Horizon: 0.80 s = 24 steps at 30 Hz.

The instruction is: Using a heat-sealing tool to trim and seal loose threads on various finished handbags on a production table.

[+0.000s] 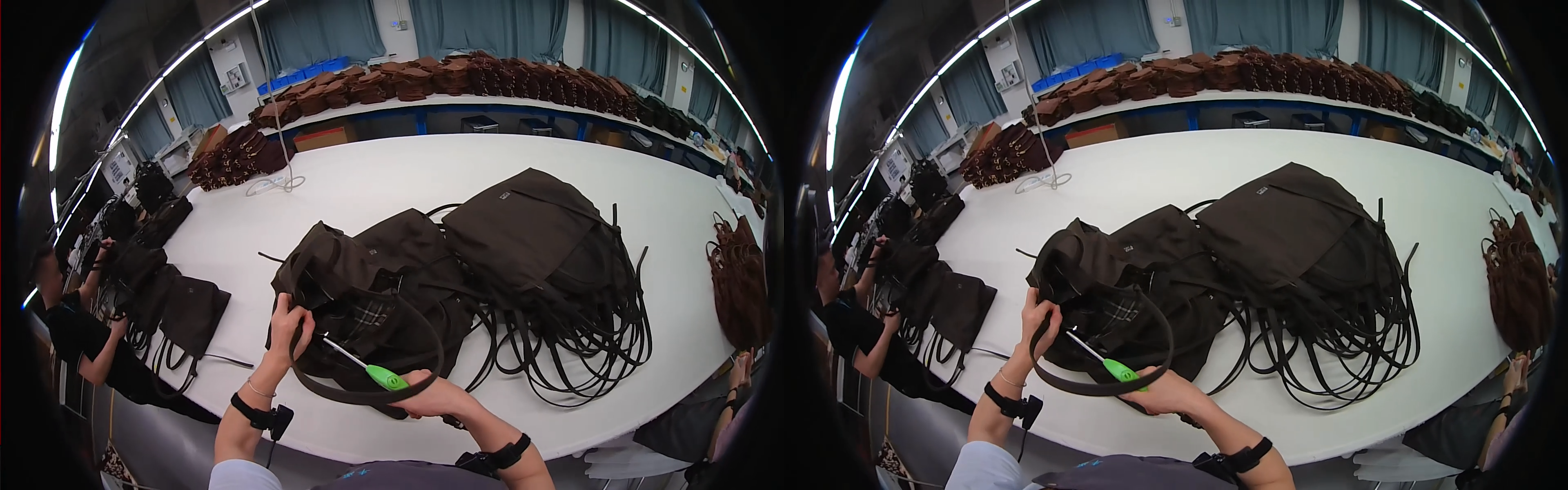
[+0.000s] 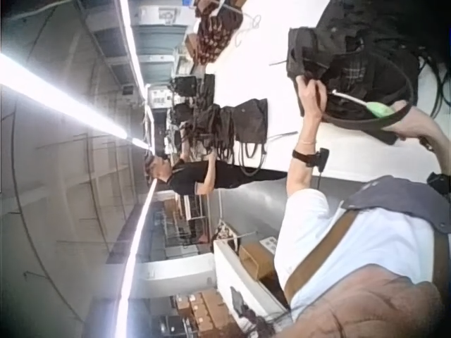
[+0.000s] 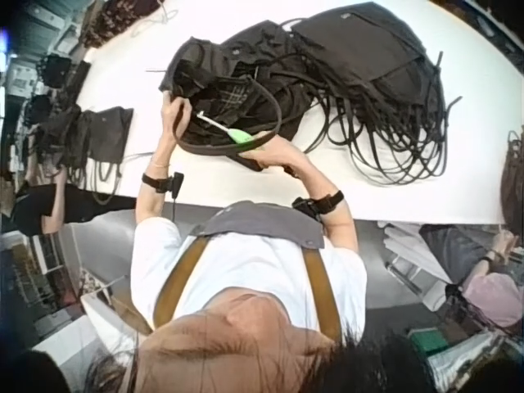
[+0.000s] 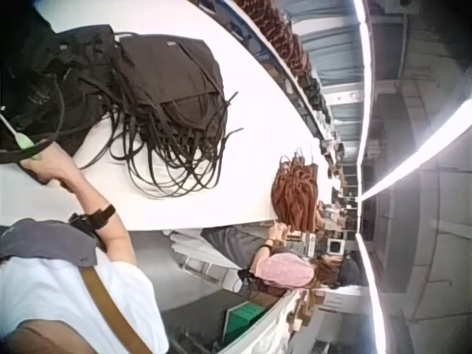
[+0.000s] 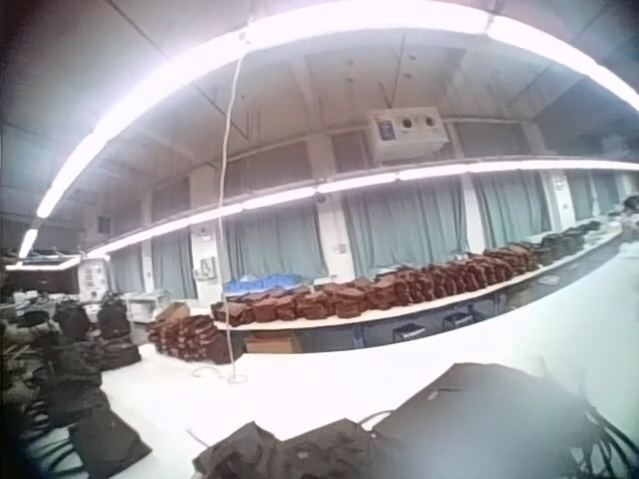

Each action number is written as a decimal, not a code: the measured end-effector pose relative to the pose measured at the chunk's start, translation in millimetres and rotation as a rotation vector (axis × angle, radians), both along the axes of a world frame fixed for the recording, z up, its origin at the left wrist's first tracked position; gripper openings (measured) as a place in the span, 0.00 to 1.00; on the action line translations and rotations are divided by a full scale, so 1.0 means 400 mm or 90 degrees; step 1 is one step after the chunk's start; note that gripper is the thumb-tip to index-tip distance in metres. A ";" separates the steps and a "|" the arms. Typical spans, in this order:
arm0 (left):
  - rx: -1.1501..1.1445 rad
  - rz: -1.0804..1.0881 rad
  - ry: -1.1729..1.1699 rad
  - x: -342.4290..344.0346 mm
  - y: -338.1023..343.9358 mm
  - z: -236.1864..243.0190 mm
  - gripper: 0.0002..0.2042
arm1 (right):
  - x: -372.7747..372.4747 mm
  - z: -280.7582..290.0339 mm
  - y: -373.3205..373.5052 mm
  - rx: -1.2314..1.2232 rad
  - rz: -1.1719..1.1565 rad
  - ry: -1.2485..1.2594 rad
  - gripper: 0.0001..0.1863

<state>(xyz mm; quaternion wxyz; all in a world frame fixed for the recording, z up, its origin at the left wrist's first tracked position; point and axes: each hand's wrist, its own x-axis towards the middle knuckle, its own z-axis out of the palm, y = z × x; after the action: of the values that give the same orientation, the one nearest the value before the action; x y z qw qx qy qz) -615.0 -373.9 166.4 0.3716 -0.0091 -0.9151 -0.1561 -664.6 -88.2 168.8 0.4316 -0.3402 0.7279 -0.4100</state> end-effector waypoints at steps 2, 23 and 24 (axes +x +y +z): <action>-0.004 -0.008 -0.012 0.029 0.007 0.008 0.03 | -0.002 0.029 -0.002 -0.001 0.027 -0.013 0.22; -0.123 0.179 0.401 0.086 -0.128 0.389 0.07 | 0.026 0.004 0.055 -0.264 0.174 -0.228 0.20; -0.104 0.185 0.408 0.057 -0.118 0.434 0.08 | 0.023 0.013 0.085 -0.275 0.137 -0.212 0.19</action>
<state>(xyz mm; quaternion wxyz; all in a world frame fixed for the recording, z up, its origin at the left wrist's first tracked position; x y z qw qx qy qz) -592.3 -421.0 339.9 0.6559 0.0433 -0.7534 -0.0173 -655.4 -54.3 174.2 0.5037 -0.4275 0.5028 -0.5574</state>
